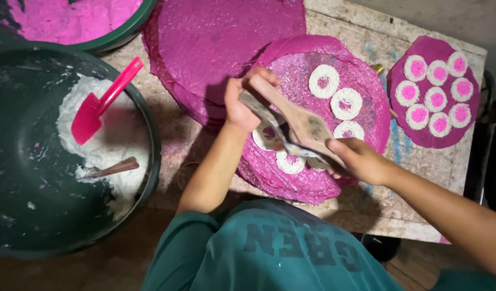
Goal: The person scoops white and pink dough into a wooden mold, presses it, and releases ring-shaped cakes onto a pink mat. They repeat this process, arranging the finished cakes on the mat.
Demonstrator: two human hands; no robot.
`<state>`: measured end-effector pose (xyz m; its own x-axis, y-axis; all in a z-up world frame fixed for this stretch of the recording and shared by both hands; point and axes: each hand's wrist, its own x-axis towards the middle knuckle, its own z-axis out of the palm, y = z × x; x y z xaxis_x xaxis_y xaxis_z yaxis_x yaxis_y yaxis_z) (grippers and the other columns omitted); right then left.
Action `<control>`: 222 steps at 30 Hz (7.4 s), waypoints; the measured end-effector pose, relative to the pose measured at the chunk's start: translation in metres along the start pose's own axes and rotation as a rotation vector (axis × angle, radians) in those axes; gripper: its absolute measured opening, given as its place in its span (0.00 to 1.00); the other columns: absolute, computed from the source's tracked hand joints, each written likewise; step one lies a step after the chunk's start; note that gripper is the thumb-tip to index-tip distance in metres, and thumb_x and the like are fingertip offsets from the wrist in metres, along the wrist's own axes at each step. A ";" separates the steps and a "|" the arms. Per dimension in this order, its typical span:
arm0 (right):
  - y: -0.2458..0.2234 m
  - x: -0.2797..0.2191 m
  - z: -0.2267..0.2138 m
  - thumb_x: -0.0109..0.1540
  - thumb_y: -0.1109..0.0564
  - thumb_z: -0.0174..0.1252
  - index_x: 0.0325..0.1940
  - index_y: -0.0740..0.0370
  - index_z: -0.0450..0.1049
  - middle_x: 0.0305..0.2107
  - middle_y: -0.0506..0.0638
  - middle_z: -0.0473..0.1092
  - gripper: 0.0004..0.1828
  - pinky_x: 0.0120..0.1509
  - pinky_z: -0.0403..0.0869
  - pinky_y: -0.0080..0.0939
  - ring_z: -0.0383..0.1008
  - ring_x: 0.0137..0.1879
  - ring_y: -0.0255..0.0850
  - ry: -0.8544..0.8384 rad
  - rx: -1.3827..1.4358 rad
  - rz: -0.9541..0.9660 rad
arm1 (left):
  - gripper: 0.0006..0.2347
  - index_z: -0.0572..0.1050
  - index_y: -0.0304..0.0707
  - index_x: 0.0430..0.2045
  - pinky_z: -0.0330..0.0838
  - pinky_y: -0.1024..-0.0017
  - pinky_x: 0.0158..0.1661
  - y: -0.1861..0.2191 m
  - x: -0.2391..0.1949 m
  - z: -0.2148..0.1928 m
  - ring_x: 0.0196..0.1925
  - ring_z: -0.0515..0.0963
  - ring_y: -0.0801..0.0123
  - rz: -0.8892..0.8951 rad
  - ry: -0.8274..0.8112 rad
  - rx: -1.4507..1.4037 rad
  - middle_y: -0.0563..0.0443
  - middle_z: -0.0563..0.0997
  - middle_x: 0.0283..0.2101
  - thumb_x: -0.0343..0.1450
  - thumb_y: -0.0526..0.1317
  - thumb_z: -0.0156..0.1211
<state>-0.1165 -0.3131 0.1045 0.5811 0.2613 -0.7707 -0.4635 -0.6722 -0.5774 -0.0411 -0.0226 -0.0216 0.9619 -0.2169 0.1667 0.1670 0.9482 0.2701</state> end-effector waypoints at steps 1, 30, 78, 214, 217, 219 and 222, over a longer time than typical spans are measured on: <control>0.013 -0.007 -0.010 0.65 0.30 0.37 0.40 0.65 0.78 0.23 0.50 0.77 0.38 0.34 0.76 0.41 0.77 0.28 0.40 0.010 -0.002 -0.065 | 0.18 0.74 0.39 0.47 0.74 0.61 0.58 0.000 -0.003 0.002 0.55 0.78 0.60 -0.102 0.151 0.216 0.43 0.79 0.49 0.74 0.50 0.41; 0.163 -0.108 0.028 0.56 0.09 0.36 0.68 0.70 0.60 0.48 0.60 0.68 0.64 0.53 0.70 0.54 0.70 0.49 0.52 0.634 0.848 -0.558 | 0.43 0.56 0.32 0.69 0.57 0.52 0.68 -0.075 0.004 0.058 0.66 0.61 0.42 -0.224 -0.498 1.943 0.34 0.66 0.63 0.59 0.40 0.76; -0.004 -0.007 -0.045 0.68 0.34 0.39 0.50 0.67 0.76 0.23 0.59 0.75 0.34 0.41 0.73 0.51 0.79 0.32 0.50 0.422 -0.310 -0.224 | 0.19 0.62 0.50 0.19 0.63 0.70 0.38 -0.078 0.100 0.036 0.23 0.61 0.75 -0.051 0.011 -0.217 0.63 0.59 0.18 0.77 0.58 0.43; -0.339 -0.047 0.337 0.60 0.55 0.53 0.44 0.56 0.74 0.25 0.49 0.73 0.11 0.31 0.75 0.49 0.77 0.32 0.47 0.359 -1.834 -1.208 | 0.32 0.65 0.42 0.65 0.73 0.55 0.57 0.293 -0.299 0.076 0.59 0.78 0.45 0.461 0.449 2.186 0.40 0.76 0.60 0.63 0.45 0.63; -0.329 -0.066 0.336 0.55 0.55 0.56 0.44 0.63 0.74 0.27 0.49 0.71 0.16 0.29 0.74 0.43 0.75 0.27 0.43 0.342 -1.840 -1.428 | 0.33 0.65 0.40 0.65 0.71 0.53 0.56 0.288 -0.295 0.065 0.57 0.77 0.43 0.302 0.458 2.255 0.38 0.75 0.60 0.62 0.46 0.65; -0.334 -0.092 0.322 0.53 0.56 0.56 0.42 0.60 0.73 0.28 0.49 0.70 0.14 0.29 0.74 0.42 0.75 0.28 0.42 0.281 -1.721 -1.373 | 0.34 0.65 0.38 0.64 0.70 0.52 0.55 0.285 -0.312 0.070 0.56 0.77 0.42 0.156 0.500 2.278 0.36 0.75 0.59 0.61 0.47 0.66; -0.352 -0.129 0.288 0.52 0.54 0.56 0.50 0.55 0.75 0.29 0.46 0.70 0.22 0.30 0.73 0.43 0.76 0.31 0.40 0.388 -1.750 -1.168 | 0.29 0.69 0.49 0.62 0.72 0.54 0.53 0.316 -0.321 0.090 0.56 0.78 0.47 0.212 0.690 2.145 0.43 0.76 0.62 0.65 0.49 0.68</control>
<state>-0.2214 0.0893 0.3290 0.2467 0.9609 -0.1253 0.9238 -0.1941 0.3300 -0.3167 0.3254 0.0959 0.9119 0.3574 0.2019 0.1365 -0.7279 0.6719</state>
